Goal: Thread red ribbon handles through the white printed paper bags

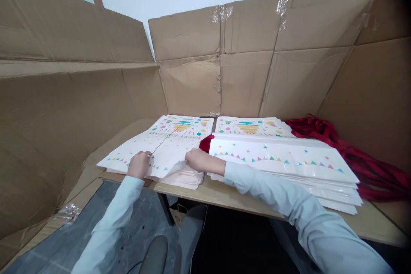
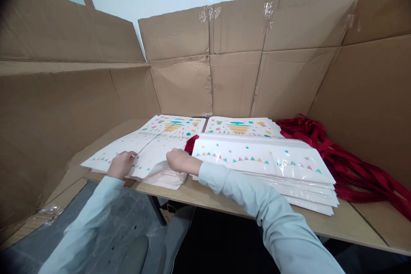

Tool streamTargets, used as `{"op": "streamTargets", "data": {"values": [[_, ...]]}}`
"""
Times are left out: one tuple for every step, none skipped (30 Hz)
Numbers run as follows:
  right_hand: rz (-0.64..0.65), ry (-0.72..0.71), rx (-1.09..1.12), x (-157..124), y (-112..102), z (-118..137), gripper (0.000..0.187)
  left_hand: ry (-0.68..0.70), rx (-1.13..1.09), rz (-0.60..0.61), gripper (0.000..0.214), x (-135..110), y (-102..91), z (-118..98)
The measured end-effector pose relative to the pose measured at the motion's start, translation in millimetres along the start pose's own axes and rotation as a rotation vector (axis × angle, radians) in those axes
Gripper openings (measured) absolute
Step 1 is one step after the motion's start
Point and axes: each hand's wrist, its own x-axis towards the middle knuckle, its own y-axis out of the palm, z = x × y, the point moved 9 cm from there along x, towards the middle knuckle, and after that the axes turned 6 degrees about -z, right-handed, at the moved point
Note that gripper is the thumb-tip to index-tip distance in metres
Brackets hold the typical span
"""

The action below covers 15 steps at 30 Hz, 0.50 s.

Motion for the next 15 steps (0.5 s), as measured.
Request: {"op": "streamTargets", "data": {"values": [[0.022, 0.004, 0.025, 5, 0, -2, 0.024, -0.005, -0.007, 0.023, 0.042, 0, 1.1, 3], [0.032, -0.008, 0.037, 10, -1, -2, 0.023, -0.005, -0.017, 0.047, 0.044, 1, 2.4, 6], [0.032, -0.027, 0.042, 16, -4, -2, 0.022, 0.001, -0.033, 0.069, 0.046, 1, 3.7, 8], [0.022, -0.044, 0.046, 22, -7, -1, 0.022, 0.009, -0.054, 0.087, 0.048, 1, 4.7, 9], [-0.001, -0.058, 0.047, 29, -12, 0, 0.023, 0.009, -0.08, 0.1, 0.049, 1, 5.4, 11], [-0.032, -0.068, 0.046, 37, -17, 1, 0.025, -0.002, -0.11, 0.109, 0.051, 1, 5.8, 14], [-0.068, -0.076, 0.046, 44, -23, 1, 0.028, -0.026, -0.141, 0.112, 0.051, 0, 5.9, 18], [-0.107, -0.081, 0.046, 51, -29, 2, 0.031, -0.057, -0.178, 0.107, 0.049, -1, 5.2, 22], [-0.143, -0.083, 0.048, 58, -36, 2, 0.033, -0.089, -0.222, 0.093, 0.046, -2, 3.5, 25], [-0.185, -0.088, 0.05, 63, -43, 4, 0.035, -0.119, -0.268, 0.069, 0.043, -3, 0.6, 28], [-0.239, -0.101, 0.055, 67, -51, 6, 0.036, -0.143, -0.306, 0.035, 0.044, -5, -3.5, 30], [-0.306, -0.126, 0.059, 69, -62, 9, 0.036, -0.162, -0.335, -0.01, 0.048, -7, -9.2, 32], [-0.383, -0.165, 0.058, 69, -73, 13, 0.035, -0.176, -0.351, -0.067, 0.055, -9, -16.5, 32], [-0.459, -0.212, 0.053, 67, -85, 18, 0.034, -0.179, -0.352, -0.128, 0.061, -13, -25.0, 32], [-0.531, -0.258, 0.044, 62, -97, 22, 0.034, -0.177, -0.337, -0.184, 0.065, -16, -33.6, 30]]}}
